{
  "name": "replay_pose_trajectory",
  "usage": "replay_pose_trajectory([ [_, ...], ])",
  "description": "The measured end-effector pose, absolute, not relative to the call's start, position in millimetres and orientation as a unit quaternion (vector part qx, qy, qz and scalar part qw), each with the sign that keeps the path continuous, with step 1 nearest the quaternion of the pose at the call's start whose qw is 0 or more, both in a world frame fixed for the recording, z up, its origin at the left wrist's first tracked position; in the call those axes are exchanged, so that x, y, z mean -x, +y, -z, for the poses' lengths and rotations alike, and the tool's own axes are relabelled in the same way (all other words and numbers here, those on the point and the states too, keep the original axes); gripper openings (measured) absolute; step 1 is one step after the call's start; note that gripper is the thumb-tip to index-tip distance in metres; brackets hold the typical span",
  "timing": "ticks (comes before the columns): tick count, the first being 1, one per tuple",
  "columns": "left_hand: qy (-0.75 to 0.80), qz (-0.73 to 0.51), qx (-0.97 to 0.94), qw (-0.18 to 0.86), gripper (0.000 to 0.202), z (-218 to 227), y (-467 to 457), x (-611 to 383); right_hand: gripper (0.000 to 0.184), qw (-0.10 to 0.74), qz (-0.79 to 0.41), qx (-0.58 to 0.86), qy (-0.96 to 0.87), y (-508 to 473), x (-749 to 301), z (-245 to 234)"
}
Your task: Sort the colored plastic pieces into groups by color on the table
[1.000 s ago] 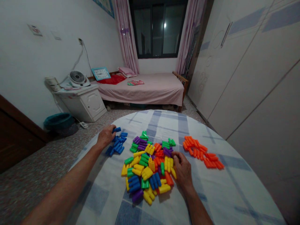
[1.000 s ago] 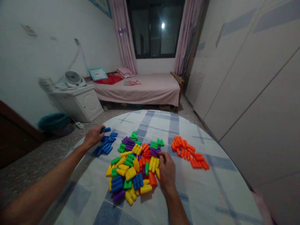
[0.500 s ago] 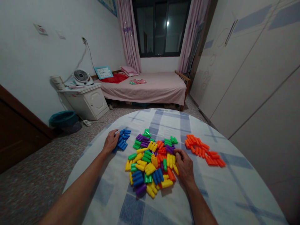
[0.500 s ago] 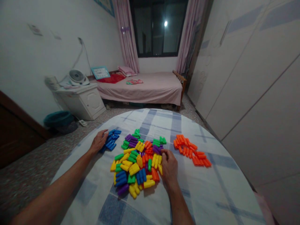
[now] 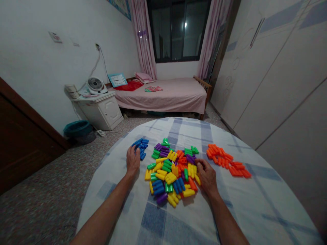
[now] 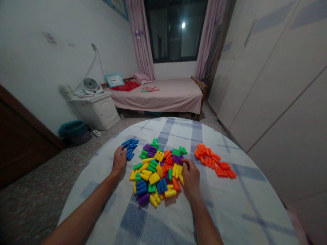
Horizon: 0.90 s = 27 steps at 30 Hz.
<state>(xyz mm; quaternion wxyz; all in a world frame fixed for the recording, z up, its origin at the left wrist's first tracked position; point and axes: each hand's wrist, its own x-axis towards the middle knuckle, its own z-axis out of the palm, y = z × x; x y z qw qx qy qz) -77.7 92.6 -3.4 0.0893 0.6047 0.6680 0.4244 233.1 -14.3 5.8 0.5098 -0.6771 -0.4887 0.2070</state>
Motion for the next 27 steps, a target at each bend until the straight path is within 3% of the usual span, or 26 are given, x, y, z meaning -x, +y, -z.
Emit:
replay_pose_trajectory([
  [7, 0.629, -0.441, -0.639, 0.031, 0.041, -19.1, 82.0, 55.1, 0.033, 0.512, -0.206, 0.674, -0.491, -15.0, -232.4, -7.6],
  [12, 0.561, -0.401, -0.717, 0.103, 0.032, -28.0, 73.2, 23.6, 0.032, 0.504, -0.203, 0.68, -0.491, -14.4, -232.5, -6.9],
  [19, 0.477, -0.263, -0.811, 0.216, 0.061, -26.4, 95.7, -0.8, 0.032, 0.503, -0.208, 0.675, -0.498, -15.4, -232.9, -9.0],
  [27, 0.457, -0.198, -0.851, 0.167, 0.076, -35.2, 97.8, -7.4, 0.033, 0.505, -0.208, 0.677, -0.493, -14.1, -232.2, -9.3],
])
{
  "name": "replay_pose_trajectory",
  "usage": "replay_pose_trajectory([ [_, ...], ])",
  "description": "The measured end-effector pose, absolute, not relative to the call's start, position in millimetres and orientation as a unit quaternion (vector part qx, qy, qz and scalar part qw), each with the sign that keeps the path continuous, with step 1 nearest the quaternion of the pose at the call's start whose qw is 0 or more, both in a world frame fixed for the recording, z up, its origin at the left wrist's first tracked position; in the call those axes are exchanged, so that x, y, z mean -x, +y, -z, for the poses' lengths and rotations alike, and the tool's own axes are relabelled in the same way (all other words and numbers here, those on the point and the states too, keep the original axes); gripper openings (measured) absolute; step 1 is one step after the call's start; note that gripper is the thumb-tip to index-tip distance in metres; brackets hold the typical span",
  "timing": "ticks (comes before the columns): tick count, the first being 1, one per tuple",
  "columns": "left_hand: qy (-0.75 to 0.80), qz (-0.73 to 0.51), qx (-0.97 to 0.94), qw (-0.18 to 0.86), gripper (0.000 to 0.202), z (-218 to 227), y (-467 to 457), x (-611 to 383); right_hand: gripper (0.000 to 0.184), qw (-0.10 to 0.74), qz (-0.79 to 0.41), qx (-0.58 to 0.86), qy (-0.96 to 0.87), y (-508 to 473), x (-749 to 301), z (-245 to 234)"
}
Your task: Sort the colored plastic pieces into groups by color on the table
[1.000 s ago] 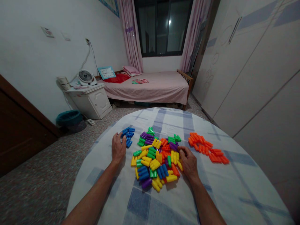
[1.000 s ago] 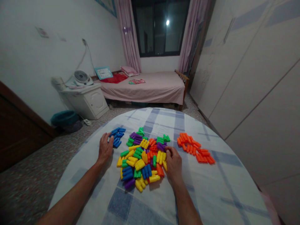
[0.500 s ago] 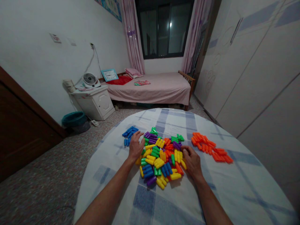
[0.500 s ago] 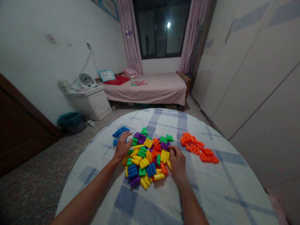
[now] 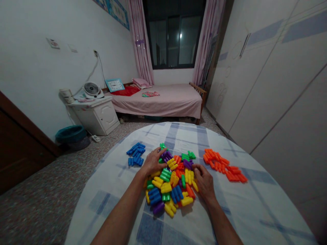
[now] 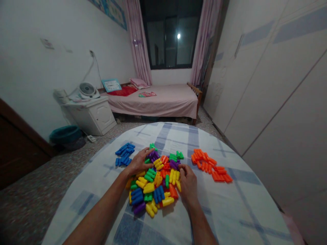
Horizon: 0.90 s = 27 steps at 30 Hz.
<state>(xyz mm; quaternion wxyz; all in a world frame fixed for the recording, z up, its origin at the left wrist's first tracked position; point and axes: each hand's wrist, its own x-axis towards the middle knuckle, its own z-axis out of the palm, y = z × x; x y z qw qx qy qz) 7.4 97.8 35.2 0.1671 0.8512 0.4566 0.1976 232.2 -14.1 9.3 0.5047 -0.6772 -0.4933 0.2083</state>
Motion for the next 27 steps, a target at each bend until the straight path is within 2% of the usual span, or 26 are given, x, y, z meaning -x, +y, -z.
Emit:
replay_pose_trajectory([
  [2, 0.456, -0.165, -0.862, 0.147, 0.078, -37.2, 100.5, -12.9, 0.032, 0.506, -0.211, 0.679, -0.488, -14.3, -231.8, -9.6],
  [5, 0.437, -0.155, -0.876, 0.137, 0.069, -38.7, 107.1, -21.6, 0.032, 0.507, -0.216, 0.678, -0.486, -14.8, -231.6, -10.0],
  [10, 0.392, -0.2, -0.888, 0.134, 0.051, -40.8, 111.0, -27.9, 0.031, 0.501, -0.212, 0.681, -0.491, -14.2, -232.6, -9.4],
  [20, 0.411, -0.313, -0.848, 0.122, 0.034, -43.2, 104.8, -22.5, 0.032, 0.505, -0.209, 0.677, -0.493, -13.6, -232.8, -8.4],
  [24, 0.433, -0.341, -0.82, 0.152, 0.02, -36.1, 110.8, -18.0, 0.031, 0.5, -0.207, 0.68, -0.495, -13.9, -233.2, -8.0],
  [27, 0.456, -0.36, -0.784, 0.218, 0.017, -29.5, 114.0, -14.6, 0.031, 0.499, -0.207, 0.681, -0.494, -14.1, -232.9, -8.1],
])
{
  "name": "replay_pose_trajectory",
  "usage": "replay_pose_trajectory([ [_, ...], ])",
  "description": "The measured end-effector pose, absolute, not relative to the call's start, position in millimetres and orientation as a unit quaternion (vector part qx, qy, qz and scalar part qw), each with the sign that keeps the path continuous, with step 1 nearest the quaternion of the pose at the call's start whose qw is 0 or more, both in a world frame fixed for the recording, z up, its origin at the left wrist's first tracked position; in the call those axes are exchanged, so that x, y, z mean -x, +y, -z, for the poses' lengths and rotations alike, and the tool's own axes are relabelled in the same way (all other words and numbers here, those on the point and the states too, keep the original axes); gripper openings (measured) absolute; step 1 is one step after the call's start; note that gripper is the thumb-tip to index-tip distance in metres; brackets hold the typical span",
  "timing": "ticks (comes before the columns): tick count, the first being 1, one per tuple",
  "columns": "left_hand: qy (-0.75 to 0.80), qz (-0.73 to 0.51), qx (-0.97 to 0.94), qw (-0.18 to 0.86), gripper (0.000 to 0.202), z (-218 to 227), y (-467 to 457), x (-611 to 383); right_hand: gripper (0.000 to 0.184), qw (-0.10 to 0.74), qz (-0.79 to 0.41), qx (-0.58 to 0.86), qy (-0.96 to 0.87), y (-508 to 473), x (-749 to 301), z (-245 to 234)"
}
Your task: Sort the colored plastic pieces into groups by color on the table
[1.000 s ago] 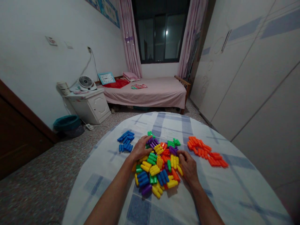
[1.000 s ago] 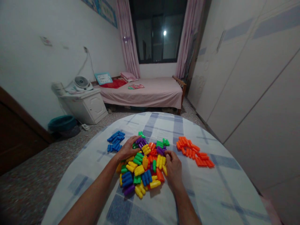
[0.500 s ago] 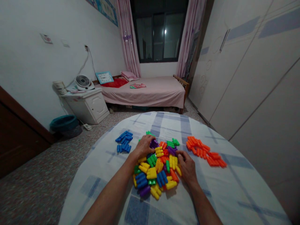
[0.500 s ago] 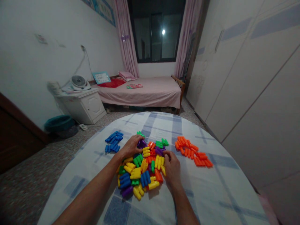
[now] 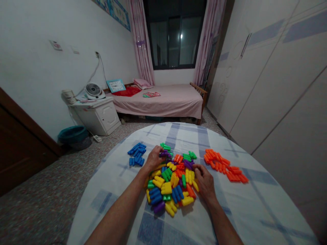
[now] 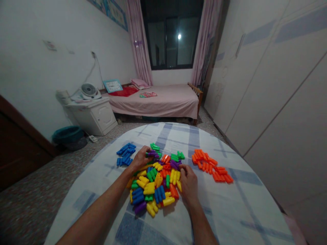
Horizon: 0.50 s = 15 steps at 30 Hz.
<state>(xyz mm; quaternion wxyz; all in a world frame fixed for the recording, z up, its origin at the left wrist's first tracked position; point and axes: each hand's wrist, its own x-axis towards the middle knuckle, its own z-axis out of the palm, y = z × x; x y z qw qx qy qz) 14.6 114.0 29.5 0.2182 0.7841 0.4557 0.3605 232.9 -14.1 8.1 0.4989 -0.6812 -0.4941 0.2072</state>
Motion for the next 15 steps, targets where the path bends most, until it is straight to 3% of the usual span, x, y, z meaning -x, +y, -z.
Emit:
replay_pose_trajectory([
  [4, 0.477, -0.376, -0.745, 0.276, 0.014, -24.6, 115.3, -8.9, 0.032, 0.502, -0.21, 0.678, -0.494, -14.3, -232.7, -8.3],
  [7, 0.468, -0.388, -0.741, 0.286, 0.033, -26.1, 111.4, 0.7, 0.032, 0.501, -0.206, 0.681, -0.494, -13.9, -233.4, -7.2],
  [10, 0.494, -0.378, -0.752, 0.217, 0.043, -29.4, 99.0, 19.2, 0.032, 0.498, -0.209, 0.684, -0.491, -13.3, -234.2, -5.4],
  [13, 0.547, -0.318, -0.761, 0.142, 0.036, -31.4, 77.9, 44.0, 0.032, 0.502, -0.212, 0.679, -0.492, -13.2, -234.0, -4.8],
  [15, 0.559, -0.262, -0.773, 0.145, 0.034, -32.0, 62.2, 58.3, 0.032, 0.502, -0.21, 0.682, -0.489, -13.8, -233.4, -5.6],
])
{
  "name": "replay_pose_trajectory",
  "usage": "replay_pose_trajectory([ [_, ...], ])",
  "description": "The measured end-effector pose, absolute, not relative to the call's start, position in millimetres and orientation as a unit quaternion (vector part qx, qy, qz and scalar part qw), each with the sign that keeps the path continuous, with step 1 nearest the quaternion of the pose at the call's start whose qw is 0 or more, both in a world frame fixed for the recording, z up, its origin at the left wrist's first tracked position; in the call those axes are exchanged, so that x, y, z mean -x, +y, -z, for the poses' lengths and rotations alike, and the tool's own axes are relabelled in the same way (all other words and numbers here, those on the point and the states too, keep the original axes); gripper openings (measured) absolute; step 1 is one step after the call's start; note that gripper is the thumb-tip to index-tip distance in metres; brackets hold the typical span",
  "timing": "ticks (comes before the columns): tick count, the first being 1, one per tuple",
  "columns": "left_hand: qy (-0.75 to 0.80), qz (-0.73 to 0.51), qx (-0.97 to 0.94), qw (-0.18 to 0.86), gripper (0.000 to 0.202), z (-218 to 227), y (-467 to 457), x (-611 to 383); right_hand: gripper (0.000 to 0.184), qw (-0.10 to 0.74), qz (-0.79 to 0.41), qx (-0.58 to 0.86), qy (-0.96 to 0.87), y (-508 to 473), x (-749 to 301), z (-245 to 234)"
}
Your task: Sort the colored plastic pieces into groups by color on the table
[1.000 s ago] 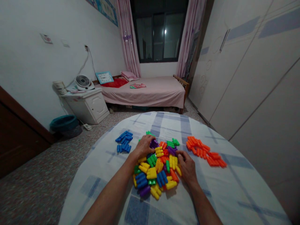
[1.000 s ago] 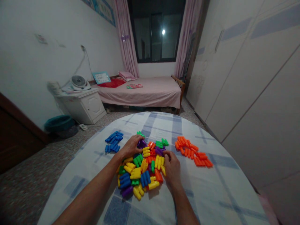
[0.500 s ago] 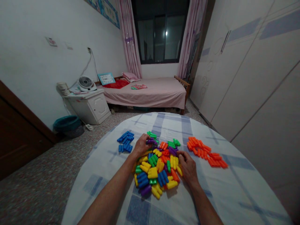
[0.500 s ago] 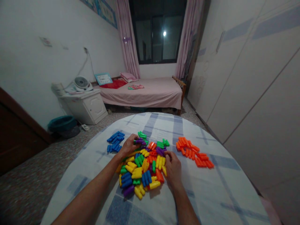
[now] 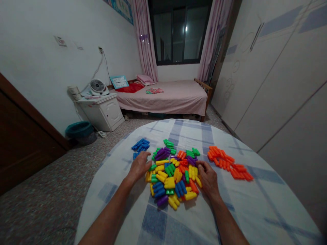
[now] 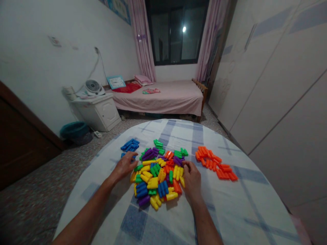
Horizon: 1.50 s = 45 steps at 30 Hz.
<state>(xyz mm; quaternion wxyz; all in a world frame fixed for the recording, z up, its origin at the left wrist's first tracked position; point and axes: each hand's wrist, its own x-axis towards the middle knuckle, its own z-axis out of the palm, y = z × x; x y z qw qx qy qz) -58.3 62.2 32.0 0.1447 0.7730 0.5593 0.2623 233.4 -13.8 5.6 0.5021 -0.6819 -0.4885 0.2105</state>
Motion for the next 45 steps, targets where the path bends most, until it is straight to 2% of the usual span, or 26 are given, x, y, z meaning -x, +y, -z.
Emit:
replay_pose_trajectory([
  [5, 0.526, -0.192, -0.802, 0.208, 0.037, -31.4, 34.6, 64.4, 0.031, 0.499, -0.204, 0.682, -0.494, -15.7, -231.8, -9.5],
  [12, 0.56, -0.257, -0.763, 0.197, 0.026, -27.7, 38.4, 42.7, 0.032, 0.502, -0.205, 0.676, -0.498, -14.8, -233.4, -7.4],
  [16, 0.561, -0.31, -0.754, 0.142, 0.036, -28.6, 54.1, 37.3, 0.033, 0.502, -0.205, 0.677, -0.498, -14.2, -234.4, -5.4],
  [20, 0.55, -0.25, -0.789, 0.109, 0.044, -26.9, 76.3, 32.7, 0.033, 0.499, -0.205, 0.68, -0.496, -13.7, -234.6, -4.6],
  [24, 0.492, -0.155, -0.838, 0.176, 0.069, -29.8, 98.1, 34.5, 0.033, 0.503, -0.204, 0.677, -0.498, -13.1, -234.8, -3.5],
  [26, 0.462, -0.121, -0.852, 0.217, 0.075, -33.4, 106.6, 36.0, 0.033, 0.504, -0.204, 0.677, -0.496, -13.1, -234.6, -3.5],
  [29, 0.448, -0.123, -0.856, 0.226, 0.07, -38.4, 115.7, 34.7, 0.034, 0.505, -0.207, 0.677, -0.493, -13.7, -234.1, -4.7],
  [32, 0.451, -0.104, -0.866, 0.191, 0.066, -41.7, 121.4, 29.2, 0.034, 0.505, -0.204, 0.675, -0.498, -14.4, -233.3, -6.7],
  [39, 0.475, -0.082, -0.861, 0.163, 0.072, -46.7, 125.7, 19.8, 0.034, 0.506, -0.196, 0.676, -0.498, -15.1, -232.6, -8.7],
  [45, 0.481, -0.099, -0.855, 0.166, 0.058, -44.6, 121.7, 19.7, 0.033, 0.498, -0.201, 0.68, -0.5, -15.4, -232.7, -9.2],
])
